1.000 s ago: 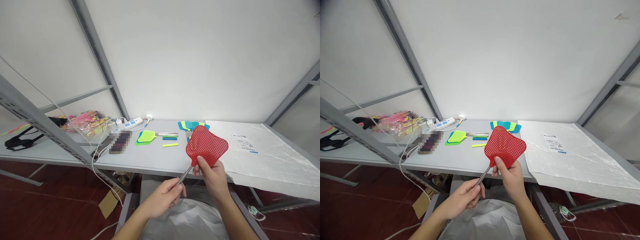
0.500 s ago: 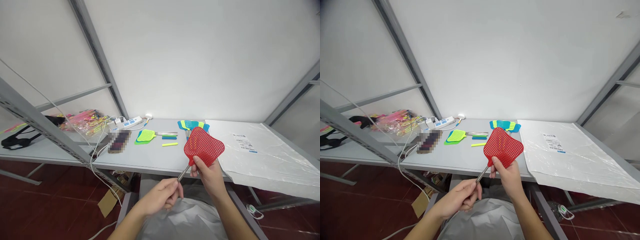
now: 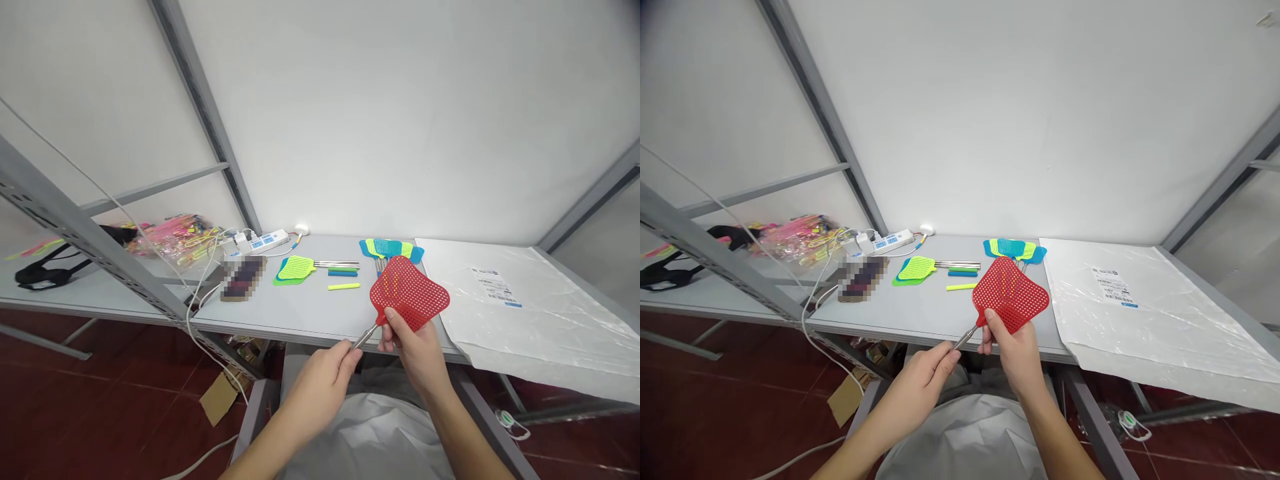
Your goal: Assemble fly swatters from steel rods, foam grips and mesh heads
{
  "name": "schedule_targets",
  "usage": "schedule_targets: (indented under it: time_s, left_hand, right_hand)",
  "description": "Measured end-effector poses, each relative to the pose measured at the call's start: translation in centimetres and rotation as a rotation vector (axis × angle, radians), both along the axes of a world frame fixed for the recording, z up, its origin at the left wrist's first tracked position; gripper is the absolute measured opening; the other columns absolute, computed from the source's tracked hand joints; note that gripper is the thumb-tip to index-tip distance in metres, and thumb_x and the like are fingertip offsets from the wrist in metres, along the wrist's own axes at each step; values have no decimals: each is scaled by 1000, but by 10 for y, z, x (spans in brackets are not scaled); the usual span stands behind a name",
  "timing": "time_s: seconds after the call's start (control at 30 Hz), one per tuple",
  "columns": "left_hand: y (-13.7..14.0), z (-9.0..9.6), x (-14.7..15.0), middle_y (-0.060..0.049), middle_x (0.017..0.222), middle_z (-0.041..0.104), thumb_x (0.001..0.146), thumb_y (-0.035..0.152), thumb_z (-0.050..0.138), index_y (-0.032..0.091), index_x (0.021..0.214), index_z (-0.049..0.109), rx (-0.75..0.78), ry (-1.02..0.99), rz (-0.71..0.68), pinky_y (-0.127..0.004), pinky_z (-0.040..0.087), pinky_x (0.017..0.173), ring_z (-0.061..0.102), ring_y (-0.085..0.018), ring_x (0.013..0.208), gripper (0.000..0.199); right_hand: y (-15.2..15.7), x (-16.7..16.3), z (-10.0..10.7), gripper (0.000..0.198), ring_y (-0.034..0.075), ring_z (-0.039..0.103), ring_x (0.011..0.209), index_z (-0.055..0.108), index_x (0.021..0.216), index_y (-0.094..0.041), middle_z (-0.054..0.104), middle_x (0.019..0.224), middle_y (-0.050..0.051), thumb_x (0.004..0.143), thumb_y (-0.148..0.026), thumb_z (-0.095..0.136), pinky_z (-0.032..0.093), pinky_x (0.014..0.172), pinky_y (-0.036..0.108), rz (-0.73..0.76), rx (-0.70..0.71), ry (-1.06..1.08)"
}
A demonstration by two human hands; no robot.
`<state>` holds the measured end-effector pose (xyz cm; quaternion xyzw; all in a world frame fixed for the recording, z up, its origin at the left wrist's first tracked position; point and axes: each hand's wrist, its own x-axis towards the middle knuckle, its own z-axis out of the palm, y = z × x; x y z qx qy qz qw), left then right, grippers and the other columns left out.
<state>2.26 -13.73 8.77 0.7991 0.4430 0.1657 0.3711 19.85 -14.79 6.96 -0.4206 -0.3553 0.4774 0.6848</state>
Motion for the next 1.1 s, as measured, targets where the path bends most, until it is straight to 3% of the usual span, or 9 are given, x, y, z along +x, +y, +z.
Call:
schedule_targets:
  time_s: [0.23,0.4,0.53,0.63,0.77,0.87,0.93,1.1]
  left_hand:
    - [6,6,19,-7,74,68,102,36,25,21,89,52,250,411,4,-30,19,54,64,-25,65,33]
    - [29,8,35,-7,73,67,102,38,23,22,90,51,281,452,-59,-32,17,55,62,-25,62,35]
    - [57,14,41,-2,72,61,101,42,27,23,84,48,120,237,-194,-29,25,57,56,-19,66,33]
    - [78,15,48,2,70,55,100,47,29,23,85,49,-176,-2,-273,-24,32,57,50,-14,64,35]
    - [98,4,62,7,57,42,96,60,26,22,93,51,-603,-209,-264,-21,31,42,37,-10,43,47]
    - [112,-3,73,9,52,35,94,64,27,21,93,51,-775,-293,-219,-22,27,38,28,-10,39,50]
    - [122,-3,80,8,54,36,94,63,31,21,88,52,-761,-324,-207,-22,30,43,28,-10,43,48]
    - [139,4,94,-3,81,60,96,52,35,21,82,55,-443,-314,-196,-27,39,72,53,-17,76,39]
  right_hand:
    - [4,2,3,29,7,43,44,54,67,-19,49,55,-6,88,-35,66,45,47,24,-35,-2,118]
    - [16,20,-3,30,7,42,44,53,67,-19,49,55,-6,89,-35,64,45,50,23,-75,-45,158]
    - [30,36,-10,26,10,49,48,59,71,-18,54,58,-3,88,-38,65,45,49,25,-65,-91,129]
    - [43,40,-13,26,12,54,52,61,72,-18,57,59,-1,86,-40,66,46,53,27,-31,-126,31]
    - [62,37,-13,42,12,49,47,52,56,-19,49,46,-2,85,-47,64,41,49,25,2,-235,-152]
    - [74,37,-15,46,11,45,44,47,54,-20,46,44,-3,85,-51,62,36,47,24,9,-280,-275]
    - [81,38,-16,47,11,47,46,48,54,-19,48,46,-2,85,-52,61,37,48,24,1,-289,-323]
    - [96,56,-9,47,15,55,50,52,54,-19,53,50,0,86,-53,61,43,52,27,-85,-316,-303]
